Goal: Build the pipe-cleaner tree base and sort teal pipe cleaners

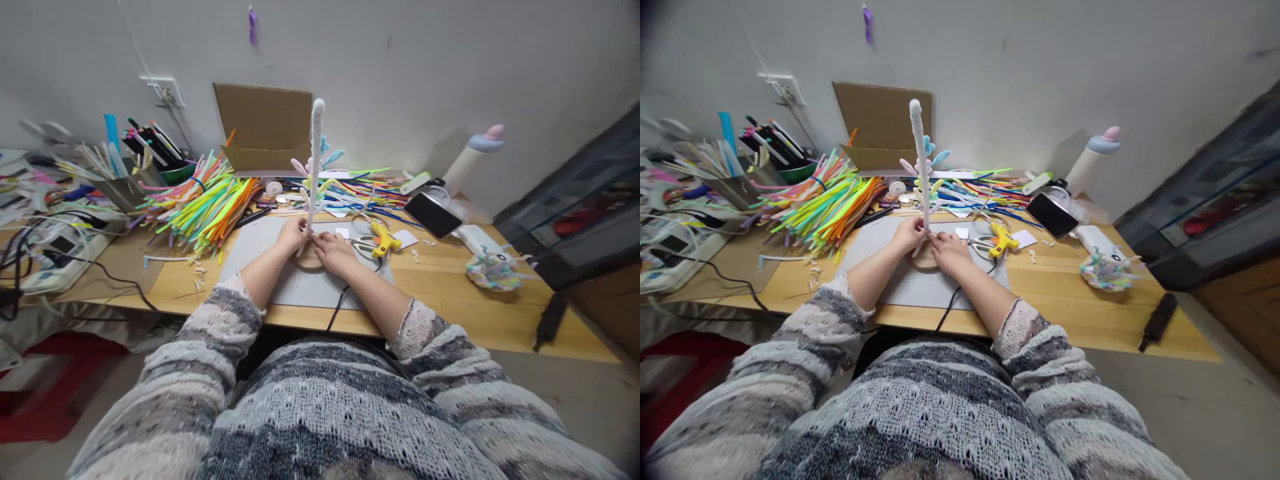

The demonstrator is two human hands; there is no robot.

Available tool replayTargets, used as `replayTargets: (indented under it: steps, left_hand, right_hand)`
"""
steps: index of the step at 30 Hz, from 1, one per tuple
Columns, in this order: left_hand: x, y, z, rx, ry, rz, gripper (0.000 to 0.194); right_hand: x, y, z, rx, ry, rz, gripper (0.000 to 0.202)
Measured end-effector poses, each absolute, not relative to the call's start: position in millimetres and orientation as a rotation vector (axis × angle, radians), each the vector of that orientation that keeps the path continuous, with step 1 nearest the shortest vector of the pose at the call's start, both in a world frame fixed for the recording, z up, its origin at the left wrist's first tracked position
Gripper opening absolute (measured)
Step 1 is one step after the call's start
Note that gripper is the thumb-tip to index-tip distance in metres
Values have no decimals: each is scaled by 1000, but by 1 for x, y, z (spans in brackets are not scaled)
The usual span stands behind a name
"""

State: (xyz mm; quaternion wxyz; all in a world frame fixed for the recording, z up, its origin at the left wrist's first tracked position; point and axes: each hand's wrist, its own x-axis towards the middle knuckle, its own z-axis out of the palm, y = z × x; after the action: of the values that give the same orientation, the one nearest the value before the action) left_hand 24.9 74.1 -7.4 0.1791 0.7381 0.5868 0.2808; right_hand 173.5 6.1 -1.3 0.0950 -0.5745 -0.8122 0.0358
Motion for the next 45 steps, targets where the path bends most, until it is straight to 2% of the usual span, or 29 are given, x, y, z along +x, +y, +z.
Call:
replayTargets:
  steps: [7,31,40,45]
  left_hand:
    - [31,91,-4,1954,1569,787,9]
    - [22,96,0,1802,1456,806,13]
    - [21,93,-15,1765,1511,878,15]
    - [19,83,-20,1819,1564,945,13]
  right_hand:
    - [174,6,-2,-1694,-2407,103,47]
    - [176,4,-5,-1678,-2391,69,47]
    - [176,1,-6,-1682,-2383,65,46]
    - [173,-5,15,-1650,-2328,-3,44]
